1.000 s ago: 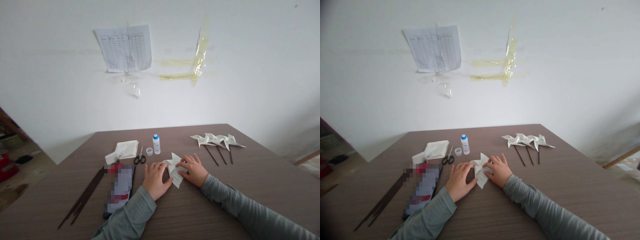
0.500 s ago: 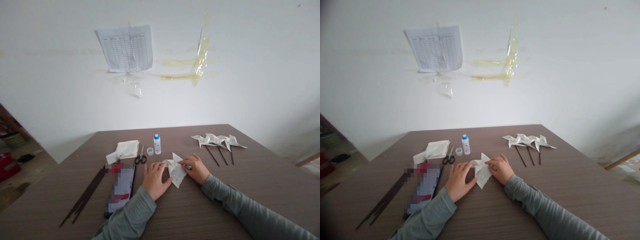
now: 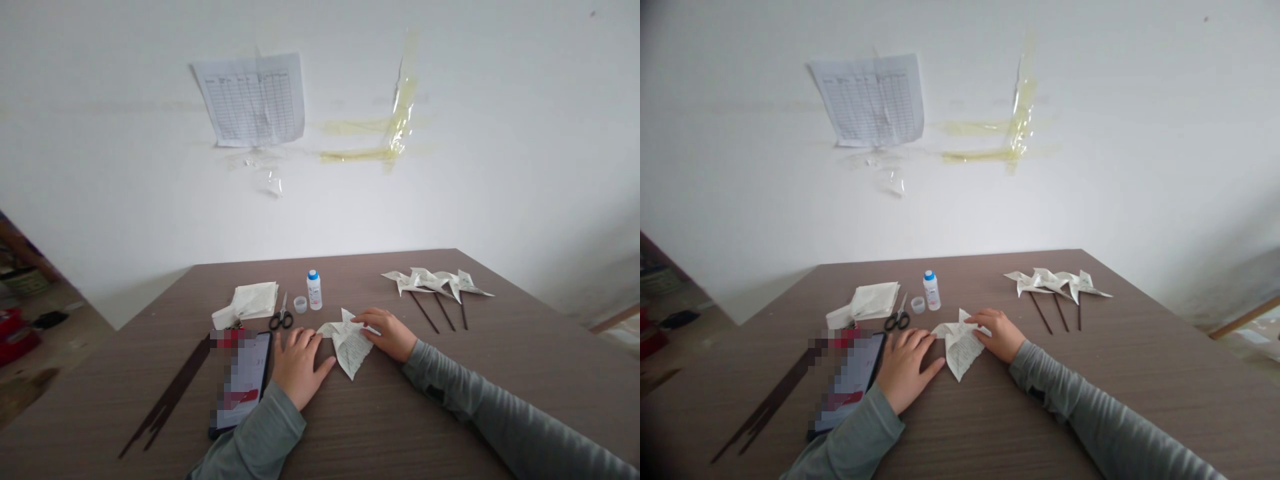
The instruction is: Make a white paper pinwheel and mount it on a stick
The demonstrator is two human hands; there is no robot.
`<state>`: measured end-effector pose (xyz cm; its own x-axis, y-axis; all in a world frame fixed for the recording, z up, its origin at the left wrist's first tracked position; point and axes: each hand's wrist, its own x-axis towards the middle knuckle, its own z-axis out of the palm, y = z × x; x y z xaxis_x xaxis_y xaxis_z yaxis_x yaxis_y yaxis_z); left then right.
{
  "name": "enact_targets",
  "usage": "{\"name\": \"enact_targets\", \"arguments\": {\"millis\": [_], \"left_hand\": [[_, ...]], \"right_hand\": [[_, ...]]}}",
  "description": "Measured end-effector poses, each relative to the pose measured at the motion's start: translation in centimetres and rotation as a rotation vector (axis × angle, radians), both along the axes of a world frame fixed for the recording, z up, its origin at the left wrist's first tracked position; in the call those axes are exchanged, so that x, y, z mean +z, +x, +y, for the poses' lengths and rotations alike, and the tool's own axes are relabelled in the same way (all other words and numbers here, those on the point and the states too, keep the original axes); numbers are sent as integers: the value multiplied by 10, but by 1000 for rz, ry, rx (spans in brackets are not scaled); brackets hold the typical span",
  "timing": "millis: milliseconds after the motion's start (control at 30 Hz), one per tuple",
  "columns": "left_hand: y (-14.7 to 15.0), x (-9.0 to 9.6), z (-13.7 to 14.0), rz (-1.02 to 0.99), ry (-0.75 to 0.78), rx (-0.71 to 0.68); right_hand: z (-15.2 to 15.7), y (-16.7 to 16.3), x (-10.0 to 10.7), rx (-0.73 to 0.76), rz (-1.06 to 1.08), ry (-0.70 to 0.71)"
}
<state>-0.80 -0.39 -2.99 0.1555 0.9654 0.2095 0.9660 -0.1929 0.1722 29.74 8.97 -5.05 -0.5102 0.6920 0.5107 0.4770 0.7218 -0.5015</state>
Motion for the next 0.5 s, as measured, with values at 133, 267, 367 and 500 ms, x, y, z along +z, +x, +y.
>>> {"name": "enact_targets", "arguments": {"millis": [133, 267, 367, 500], "left_hand": [[-7, 7, -1, 10, -22, -5], [-12, 21, -3, 25, -87, 12], [-14, 31, -3, 15, -102, 25], [-16, 41, -3, 4, -147, 18]], "right_hand": [[23, 1, 18, 35, -8, 34], [49, -12, 34, 87, -73, 26], [67, -29, 43, 109, -118, -21], [87, -51, 48, 150, -146, -65]]}}
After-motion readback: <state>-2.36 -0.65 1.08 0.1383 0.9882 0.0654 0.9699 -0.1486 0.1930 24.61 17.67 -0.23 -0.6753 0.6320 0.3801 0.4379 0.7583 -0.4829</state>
